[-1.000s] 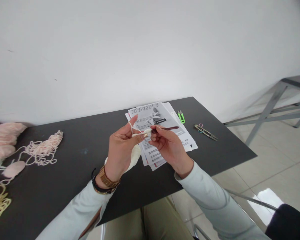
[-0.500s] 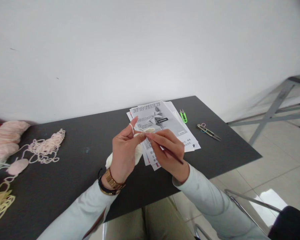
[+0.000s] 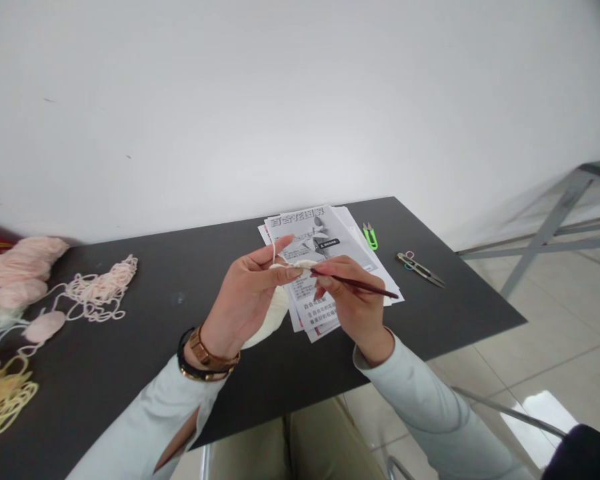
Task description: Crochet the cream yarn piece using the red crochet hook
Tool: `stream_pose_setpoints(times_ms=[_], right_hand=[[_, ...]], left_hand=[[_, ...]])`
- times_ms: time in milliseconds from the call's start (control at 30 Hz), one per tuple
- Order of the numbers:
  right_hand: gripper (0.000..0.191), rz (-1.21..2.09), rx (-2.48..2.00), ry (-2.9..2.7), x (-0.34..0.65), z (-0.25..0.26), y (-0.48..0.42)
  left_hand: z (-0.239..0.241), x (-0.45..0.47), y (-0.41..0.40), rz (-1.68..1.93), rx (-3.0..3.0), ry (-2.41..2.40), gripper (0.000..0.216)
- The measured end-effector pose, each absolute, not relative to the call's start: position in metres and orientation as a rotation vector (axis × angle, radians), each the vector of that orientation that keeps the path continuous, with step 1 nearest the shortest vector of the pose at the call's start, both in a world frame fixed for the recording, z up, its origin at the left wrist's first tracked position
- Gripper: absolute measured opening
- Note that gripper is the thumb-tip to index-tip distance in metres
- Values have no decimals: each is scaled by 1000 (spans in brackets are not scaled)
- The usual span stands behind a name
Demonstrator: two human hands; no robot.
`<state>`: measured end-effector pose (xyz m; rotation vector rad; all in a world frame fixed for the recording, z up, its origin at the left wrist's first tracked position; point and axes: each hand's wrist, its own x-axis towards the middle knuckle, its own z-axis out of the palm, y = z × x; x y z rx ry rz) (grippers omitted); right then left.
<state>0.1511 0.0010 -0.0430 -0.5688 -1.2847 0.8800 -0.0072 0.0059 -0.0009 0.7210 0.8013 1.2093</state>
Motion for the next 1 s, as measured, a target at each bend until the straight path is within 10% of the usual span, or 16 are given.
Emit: stream_pose_setpoints(times_ms=[1000], right_hand=[[6, 1101, -552, -1130, 162, -38, 11]], left_hand=[[19, -15, 5, 1017, 671, 845, 51]])
